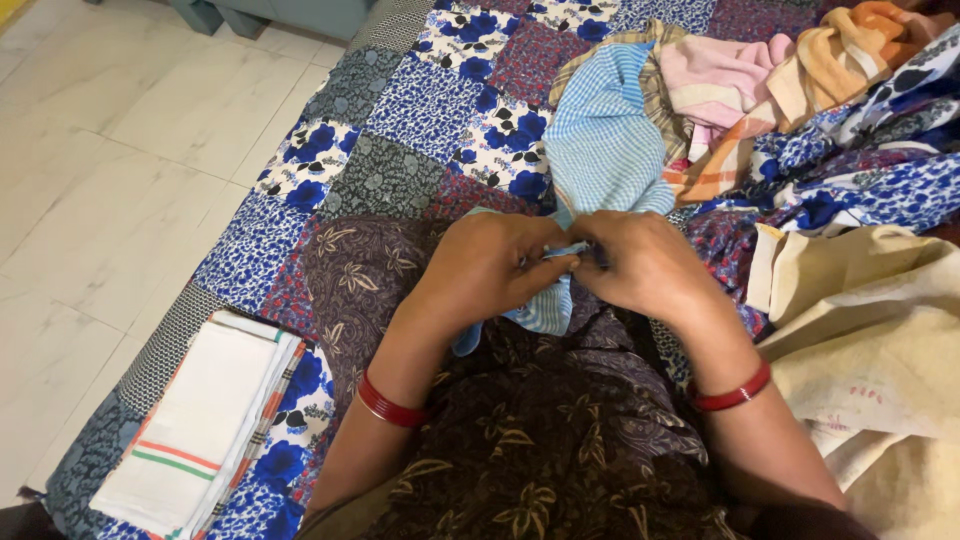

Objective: The person unfolds a light blue checkered cloth, smooths it on the bed, and folds it into a neat rectangle. The person then picks up the folded cloth and places it aside.

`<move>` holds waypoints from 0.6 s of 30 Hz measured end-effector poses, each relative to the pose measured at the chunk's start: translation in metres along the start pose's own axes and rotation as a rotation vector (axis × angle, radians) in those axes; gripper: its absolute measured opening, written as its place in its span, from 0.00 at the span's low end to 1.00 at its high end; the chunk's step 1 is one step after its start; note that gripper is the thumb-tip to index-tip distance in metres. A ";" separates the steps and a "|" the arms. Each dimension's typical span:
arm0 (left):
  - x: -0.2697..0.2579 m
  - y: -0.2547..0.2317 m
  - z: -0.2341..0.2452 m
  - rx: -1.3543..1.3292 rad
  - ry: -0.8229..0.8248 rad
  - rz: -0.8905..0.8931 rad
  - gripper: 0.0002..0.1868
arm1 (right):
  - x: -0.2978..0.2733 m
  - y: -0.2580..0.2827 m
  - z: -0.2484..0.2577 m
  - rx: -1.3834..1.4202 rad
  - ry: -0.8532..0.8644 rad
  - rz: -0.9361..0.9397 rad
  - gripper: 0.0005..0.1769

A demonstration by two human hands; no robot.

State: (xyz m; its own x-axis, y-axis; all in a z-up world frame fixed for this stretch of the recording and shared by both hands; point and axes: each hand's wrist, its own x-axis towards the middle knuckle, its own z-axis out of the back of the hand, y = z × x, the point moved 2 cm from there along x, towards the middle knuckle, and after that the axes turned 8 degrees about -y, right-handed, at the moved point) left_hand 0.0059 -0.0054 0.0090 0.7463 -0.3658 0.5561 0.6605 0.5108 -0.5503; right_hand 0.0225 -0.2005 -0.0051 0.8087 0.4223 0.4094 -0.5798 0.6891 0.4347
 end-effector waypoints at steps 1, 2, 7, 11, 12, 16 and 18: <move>0.000 0.000 0.000 0.003 -0.010 -0.005 0.11 | 0.001 -0.002 -0.006 -0.023 0.005 -0.015 0.17; -0.001 0.000 0.001 0.006 -0.021 -0.010 0.11 | 0.001 -0.003 -0.011 -0.044 -0.002 -0.050 0.17; -0.005 0.010 0.012 0.046 -0.052 0.049 0.12 | 0.006 -0.011 -0.019 -0.098 -0.058 -0.140 0.18; 0.019 0.037 0.031 0.162 -0.114 -0.040 0.09 | 0.012 -0.021 -0.001 -0.084 -0.251 -0.153 0.15; 0.031 0.044 0.035 0.188 -0.152 -0.097 0.08 | 0.019 -0.026 0.003 -0.088 -0.306 -0.164 0.15; 0.084 0.069 0.060 0.435 -0.309 -0.158 0.11 | 0.050 -0.035 0.015 -0.064 -0.580 0.150 0.12; 0.102 0.071 0.071 0.490 -0.385 -0.241 0.11 | 0.067 -0.043 0.011 0.290 -0.497 0.126 0.11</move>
State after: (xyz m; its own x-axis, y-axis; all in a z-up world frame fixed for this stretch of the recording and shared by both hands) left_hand 0.1234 0.0492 0.0710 0.4400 -0.2564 0.8606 0.6233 0.7771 -0.0872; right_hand 0.1009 -0.2083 0.0126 0.6291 0.1154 0.7687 -0.7283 0.4331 0.5311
